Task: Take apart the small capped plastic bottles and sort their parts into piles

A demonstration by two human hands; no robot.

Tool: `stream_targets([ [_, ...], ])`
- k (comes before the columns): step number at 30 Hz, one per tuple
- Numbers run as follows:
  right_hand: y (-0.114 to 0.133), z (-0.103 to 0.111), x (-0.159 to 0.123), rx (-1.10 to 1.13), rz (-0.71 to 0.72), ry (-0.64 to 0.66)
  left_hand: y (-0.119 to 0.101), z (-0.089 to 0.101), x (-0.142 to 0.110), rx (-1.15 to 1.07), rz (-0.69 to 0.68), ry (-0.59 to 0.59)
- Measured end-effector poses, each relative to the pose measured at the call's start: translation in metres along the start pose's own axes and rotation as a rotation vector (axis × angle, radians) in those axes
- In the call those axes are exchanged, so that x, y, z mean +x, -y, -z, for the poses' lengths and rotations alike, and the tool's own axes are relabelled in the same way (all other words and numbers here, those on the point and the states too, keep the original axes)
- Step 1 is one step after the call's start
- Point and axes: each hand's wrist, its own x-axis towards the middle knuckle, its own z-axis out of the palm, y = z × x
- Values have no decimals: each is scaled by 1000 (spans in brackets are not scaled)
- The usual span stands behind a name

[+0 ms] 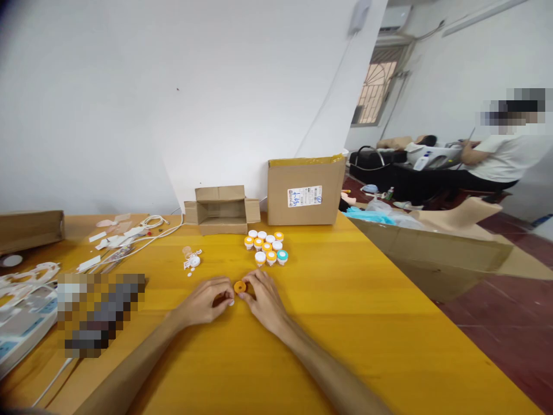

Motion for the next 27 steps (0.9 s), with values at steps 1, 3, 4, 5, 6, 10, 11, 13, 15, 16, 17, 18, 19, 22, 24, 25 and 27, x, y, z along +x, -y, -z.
stream_targets([
  [1, 1, 0, 0, -7, -1, 3, 0, 0, 0, 13, 3, 8],
  [3, 2, 1, 0, -15, -4, 9, 1, 1, 0, 28, 17, 23],
  [4, 2, 1, 0, -17, -3, 10, 2, 2, 0, 33, 25, 29],
  [5, 3, 2, 0, -17, -2, 10, 3, 4, 0, 37, 34, 33],
  [6, 3, 2, -1, -14, 1, 9, 5, 6, 0, 41, 43, 34],
  [10, 4, 4, 0, 26, 15, 18, 12, 16, -1, 72, 84, 15],
  [11, 4, 4, 0, 36, 20, 23, 14, 19, -1, 81, 99, 8],
  [13, 5, 4, -1, 44, 32, 32, 18, 25, -2, 106, 133, -7],
  [15, 6, 3, -1, 41, 53, 41, 22, 31, -3, 129, 172, -20],
  [16, 7, 3, -2, 36, 66, 47, 24, 34, -4, 138, 193, -26],
  [17, 7, 3, -2, 31, 81, 54, 26, 36, -5, 146, 214, -32],
  [18, 7, 3, -2, 25, 96, 59, 28, 39, -6, 153, 235, -37],
  [19, 8, 3, -3, 20, 109, 63, 30, 41, -7, 158, 253, -41],
  [22, 9, 4, -4, 4, 145, 84, 35, 46, -9, 161, 288, -52],
  [24, 10, 5, -5, -8, 171, 107, 37, 48, -10, 154, 297, -65],
  [25, 11, 6, -5, -16, 183, 119, 37, 48, -10, 149, 300, -72],
  [27, 14, 7, -5, -40, 197, 142, 38, 48, -10, 137, 300, -79],
])
